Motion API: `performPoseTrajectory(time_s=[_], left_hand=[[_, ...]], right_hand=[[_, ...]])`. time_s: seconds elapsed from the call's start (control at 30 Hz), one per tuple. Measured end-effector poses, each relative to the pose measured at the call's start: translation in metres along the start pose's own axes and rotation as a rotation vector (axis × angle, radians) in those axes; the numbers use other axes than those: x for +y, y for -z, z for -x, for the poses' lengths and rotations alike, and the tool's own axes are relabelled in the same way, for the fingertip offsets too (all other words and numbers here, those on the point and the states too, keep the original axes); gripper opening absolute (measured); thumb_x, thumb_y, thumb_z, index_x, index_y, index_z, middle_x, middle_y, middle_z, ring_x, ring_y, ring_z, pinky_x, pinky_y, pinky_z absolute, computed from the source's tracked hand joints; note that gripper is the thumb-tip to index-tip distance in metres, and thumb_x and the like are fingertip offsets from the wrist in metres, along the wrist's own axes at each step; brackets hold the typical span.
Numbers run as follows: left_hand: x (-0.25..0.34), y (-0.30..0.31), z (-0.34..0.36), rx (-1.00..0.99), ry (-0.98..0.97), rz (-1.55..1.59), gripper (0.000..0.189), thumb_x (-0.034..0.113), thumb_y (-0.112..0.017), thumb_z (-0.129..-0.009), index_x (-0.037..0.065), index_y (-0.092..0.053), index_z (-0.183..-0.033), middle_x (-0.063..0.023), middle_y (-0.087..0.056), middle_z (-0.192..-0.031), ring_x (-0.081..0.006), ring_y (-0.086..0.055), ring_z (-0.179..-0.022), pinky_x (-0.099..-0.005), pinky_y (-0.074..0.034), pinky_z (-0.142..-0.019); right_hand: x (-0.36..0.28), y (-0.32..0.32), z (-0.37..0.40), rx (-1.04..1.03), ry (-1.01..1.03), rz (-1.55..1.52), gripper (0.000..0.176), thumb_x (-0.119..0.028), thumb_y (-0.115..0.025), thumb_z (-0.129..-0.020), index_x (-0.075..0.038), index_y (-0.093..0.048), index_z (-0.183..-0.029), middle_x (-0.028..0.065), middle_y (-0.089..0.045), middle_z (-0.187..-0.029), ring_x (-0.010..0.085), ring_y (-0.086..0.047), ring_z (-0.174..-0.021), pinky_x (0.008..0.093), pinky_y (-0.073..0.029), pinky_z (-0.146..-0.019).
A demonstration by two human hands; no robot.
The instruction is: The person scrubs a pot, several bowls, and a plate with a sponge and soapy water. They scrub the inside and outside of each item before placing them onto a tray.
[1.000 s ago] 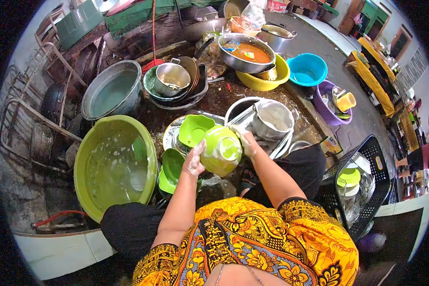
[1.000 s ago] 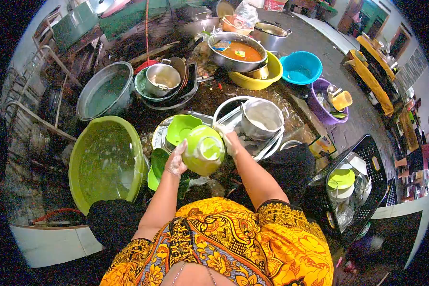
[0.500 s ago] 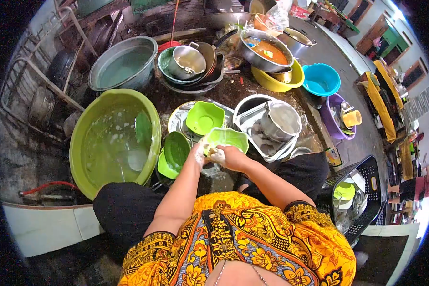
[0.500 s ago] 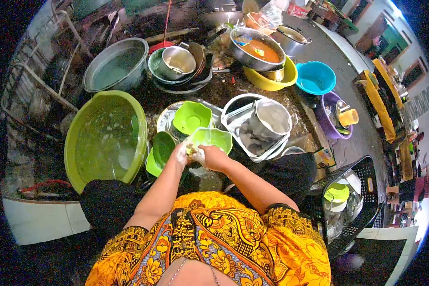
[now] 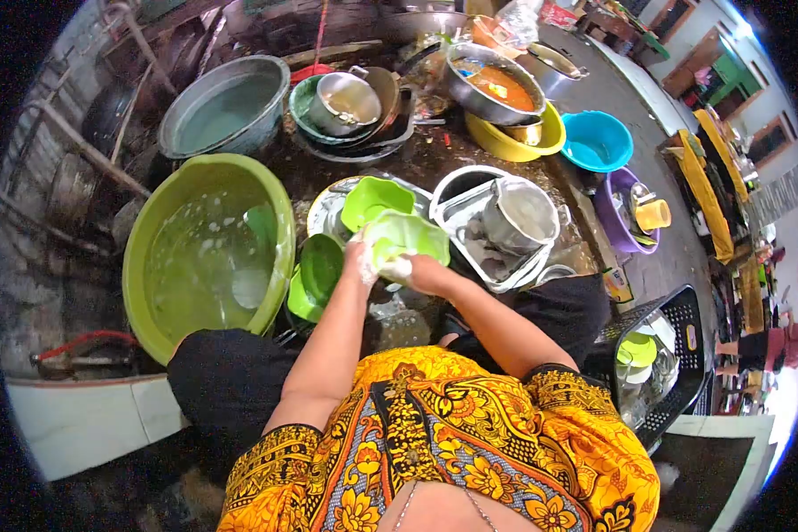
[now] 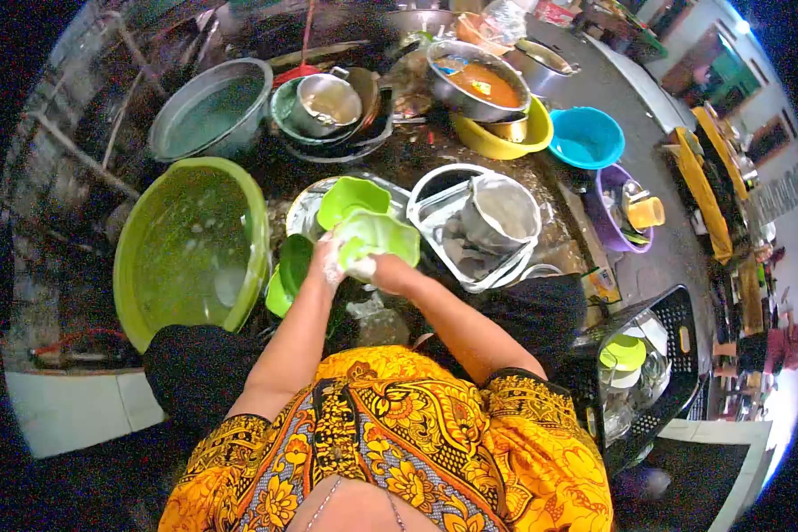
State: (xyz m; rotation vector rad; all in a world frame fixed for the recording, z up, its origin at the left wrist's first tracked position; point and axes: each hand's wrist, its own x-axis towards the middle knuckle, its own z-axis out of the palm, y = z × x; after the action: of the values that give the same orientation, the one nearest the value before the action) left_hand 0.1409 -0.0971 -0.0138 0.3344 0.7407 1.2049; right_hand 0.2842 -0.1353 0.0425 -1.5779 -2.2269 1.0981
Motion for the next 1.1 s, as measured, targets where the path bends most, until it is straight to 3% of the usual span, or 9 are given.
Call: performPoseTrajectory(time_s=[0.17,0.23,0.43,0.57,0.73,0.83,0.93,1.0,1.1], left_hand=[[-0.004,-0.029,0.007,0.084,0.094,-0.019,0.034,0.012,-0.047,-0.09,0.003,-0.044,-0.122,-0.0128,-0.056,-0.11,-0.0257,-0.057,-0.097,-0.0384,-0.05,-0.081],[-0.004,-0.025,-0.002,-0.168,0.152,0.161,0.035,0.025,-0.045,-0.093,0.009,-0.043,-0.124,-0.008,-0.054,-0.113,-0.0222,-0.054,-0.103,-0.0397,-0.046,-0.084],[0.005,-0.012,-0.003,-0.105,0.255,-0.112,0.052,0.042,-0.047,-0.09,0.016,-0.035,-0.133,-0.0101,-0.037,-0.133,-0.0274,-0.035,-0.122,-0.0458,-0.034,-0.096],[0.002,0.011,-0.01,0.168,0.224,-0.133,0.048,0.039,-0.048,-0.089,0.015,-0.038,-0.13,-0.0077,-0.048,-0.116,-0.0233,-0.047,-0.103,-0.0432,-0.04,-0.086],[0.003,0.051,-0.027,0.438,0.148,-0.03,0.038,0.03,-0.053,-0.087,0.014,-0.046,-0.12,-0.0077,-0.053,-0.098,-0.0223,-0.054,-0.083,-0.0367,-0.046,-0.068],[0.003,0.06,-0.029,0.516,0.147,0.0,0.043,0.027,-0.05,-0.088,0.01,-0.04,-0.126,-0.0075,-0.052,-0.089,-0.0212,-0.054,-0.076,-0.0351,-0.046,-0.061],[0.005,0.062,-0.03,0.542,0.15,0.016,0.042,0.027,-0.05,-0.088,0.01,-0.041,-0.126,-0.0086,-0.052,-0.091,-0.0217,-0.054,-0.076,-0.0345,-0.046,-0.06],[0.003,0.063,-0.032,0.547,0.157,0.035,0.041,0.027,-0.05,-0.088,0.01,-0.042,-0.125,-0.0088,-0.052,-0.092,-0.022,-0.054,-0.076,-0.0348,-0.046,-0.061],[0.001,0.067,-0.034,0.539,0.156,0.029,0.041,0.027,-0.05,-0.088,0.01,-0.043,-0.124,-0.0091,-0.052,-0.093,-0.0227,-0.054,-0.079,-0.0352,-0.047,-0.062]], right_hand=[[-0.005,0.011,0.014,0.067,0.035,0.228,0.041,-0.024,-0.063,-0.071,-0.003,-0.054,-0.106,0.0219,-0.061,-0.09,0.0357,-0.059,-0.086,0.0452,-0.046,-0.075],[0.001,0.02,0.017,0.168,0.031,0.273,0.04,-0.02,-0.061,-0.072,-0.004,-0.053,-0.107,0.0216,-0.061,-0.087,0.0355,-0.06,-0.084,0.0458,-0.046,-0.074],[0.076,0.1,0.006,0.659,-0.373,0.544,0.05,-0.01,-0.05,-0.076,-0.012,-0.044,-0.126,0.0203,-0.058,-0.097,0.0328,-0.058,-0.084,0.045,-0.047,-0.072],[0.15,0.146,0.006,0.801,-0.471,0.473,0.045,-0.008,-0.049,-0.076,-0.011,-0.049,-0.121,0.0199,-0.058,-0.106,0.0338,-0.056,-0.097,0.0424,-0.045,-0.083],[0.199,0.155,0.006,0.662,-0.504,0.431,0.047,-0.015,-0.058,-0.07,-0.005,-0.051,-0.115,0.0198,-0.059,-0.104,0.033,-0.056,-0.1,0.0419,-0.044,-0.086],[0.205,0.147,0.003,0.612,-0.511,0.454,0.048,-0.016,-0.058,-0.071,-0.004,-0.05,-0.117,0.0218,-0.059,-0.102,0.0353,-0.056,-0.097,0.042,-0.045,-0.084],[0.197,0.132,-0.017,0.998,-0.461,0.486,0.052,-0.028,-0.062,-0.074,-0.005,-0.048,-0.119,0.0245,-0.06,-0.093,0.0379,-0.057,-0.088,0.0436,-0.045,-0.078],[0.142,0.119,-0.037,0.913,-0.524,0.389,0.055,-0.034,-0.062,-0.076,-0.006,-0.047,-0.121,0.0228,-0.059,-0.096,0.0365,-0.056,-0.088,0.0443,-0.045,-0.078],[0.086,0.066,-0.077,0.687,0.001,0.238,0.027,-0.022,-0.065,-0.075,-0.009,-0.059,-0.098,0.017,-0.058,-0.097,0.0318,-0.057,-0.086,0.0425,-0.045,-0.072]])
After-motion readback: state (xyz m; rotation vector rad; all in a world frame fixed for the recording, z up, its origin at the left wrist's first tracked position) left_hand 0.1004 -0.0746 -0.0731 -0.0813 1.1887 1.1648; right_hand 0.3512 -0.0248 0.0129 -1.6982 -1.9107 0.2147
